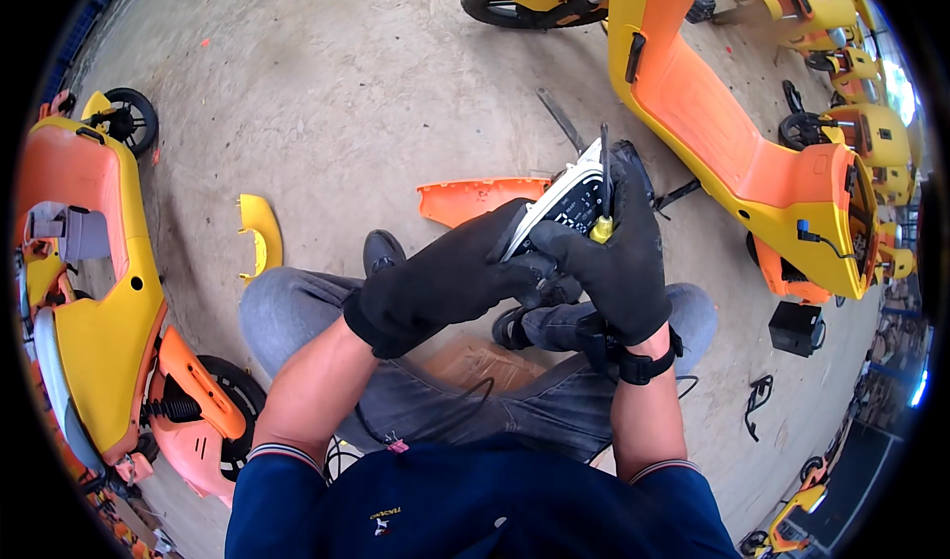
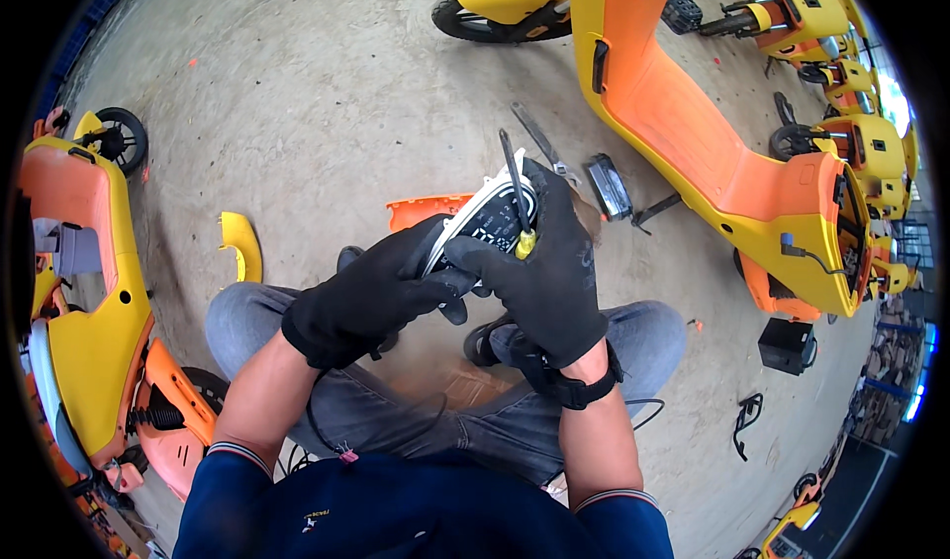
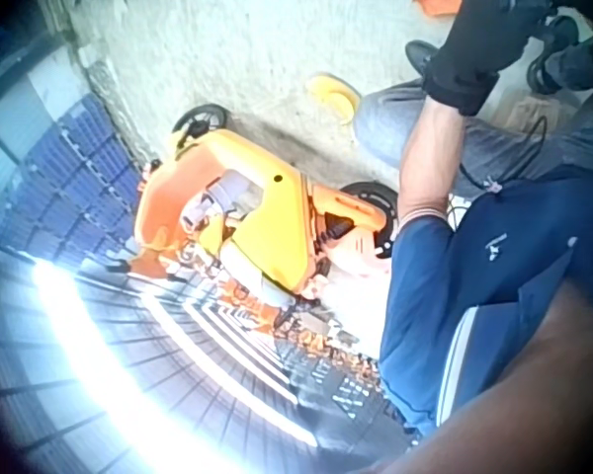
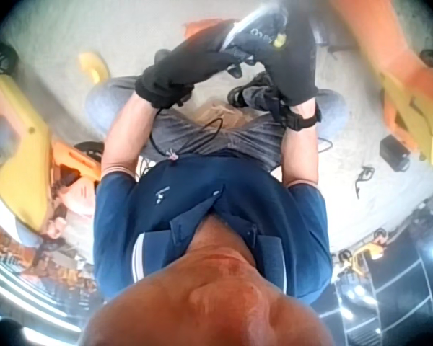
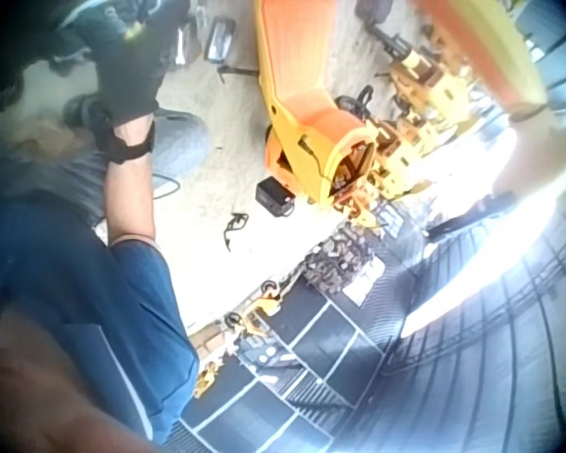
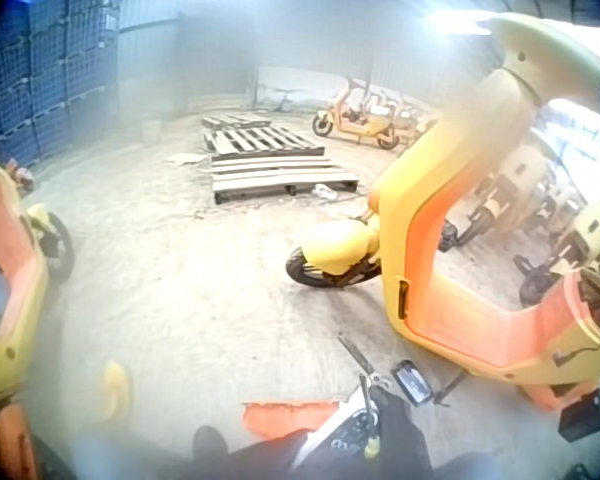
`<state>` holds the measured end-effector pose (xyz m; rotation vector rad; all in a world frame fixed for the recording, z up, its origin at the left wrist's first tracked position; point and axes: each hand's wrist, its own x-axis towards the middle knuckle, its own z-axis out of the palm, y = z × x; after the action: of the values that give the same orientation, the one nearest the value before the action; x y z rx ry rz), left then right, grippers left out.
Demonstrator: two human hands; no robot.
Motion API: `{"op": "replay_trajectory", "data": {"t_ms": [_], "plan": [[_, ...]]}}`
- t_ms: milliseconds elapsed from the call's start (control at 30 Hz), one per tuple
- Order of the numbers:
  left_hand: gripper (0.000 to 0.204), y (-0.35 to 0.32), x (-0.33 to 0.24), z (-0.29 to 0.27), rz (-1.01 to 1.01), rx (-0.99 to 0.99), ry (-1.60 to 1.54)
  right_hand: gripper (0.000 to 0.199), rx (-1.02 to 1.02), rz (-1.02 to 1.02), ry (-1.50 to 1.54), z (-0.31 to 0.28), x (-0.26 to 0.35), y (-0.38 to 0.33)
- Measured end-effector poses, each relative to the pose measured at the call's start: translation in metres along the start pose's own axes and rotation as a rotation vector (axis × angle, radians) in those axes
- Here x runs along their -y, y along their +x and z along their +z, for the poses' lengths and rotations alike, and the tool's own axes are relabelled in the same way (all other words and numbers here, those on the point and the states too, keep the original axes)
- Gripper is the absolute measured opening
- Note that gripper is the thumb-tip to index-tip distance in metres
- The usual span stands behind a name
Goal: The person uses a screwdriver to pry open a white plastic casing and remove a digital display unit. They then insert the display into a black plastic housing and align the components for assembly.
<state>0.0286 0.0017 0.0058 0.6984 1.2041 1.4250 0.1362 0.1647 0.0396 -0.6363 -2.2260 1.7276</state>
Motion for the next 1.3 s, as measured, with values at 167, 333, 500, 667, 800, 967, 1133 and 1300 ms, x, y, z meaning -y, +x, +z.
{"op": "replay_trajectory", "data": {"t_ms": [167,333,500,667,800,967,1133,1300], "plan": [[0.054,-0.003,-0.012,0.003,-0.045,0.004,0.006,0.053,0.001,0.066,0.121,-0.006,-0.003,-0.001],[0.06,-0.006,-0.02,0.006,-0.073,0.044,-0.02,0.034,-0.002,0.085,0.111,-0.014,-0.018,0.004],[0.067,-0.003,-0.016,0.007,-0.079,0.036,-0.033,0.037,0.02,0.146,0.208,-0.02,-0.023,0.011],[0.068,-0.002,-0.016,0.005,-0.059,0.028,-0.094,0.051,0.039,0.102,0.305,-0.022,-0.007,0.005],[0.068,-0.004,-0.019,0.005,-0.087,0.004,-0.157,0.077,0.087,-0.067,0.197,-0.012,-0.005,0.0],[0.071,-0.003,-0.017,0.006,-0.059,0.015,-0.204,0.066,0.091,-0.015,0.172,-0.014,-0.007,0.002],[0.076,0.001,-0.009,0.004,0.005,0.106,-0.246,0.037,0.005,0.092,0.257,-0.017,-0.012,0.005],[0.077,0.0,-0.003,0.003,-0.006,0.139,-0.302,0.039,0.049,0.145,0.294,-0.022,-0.025,0.014]]}}
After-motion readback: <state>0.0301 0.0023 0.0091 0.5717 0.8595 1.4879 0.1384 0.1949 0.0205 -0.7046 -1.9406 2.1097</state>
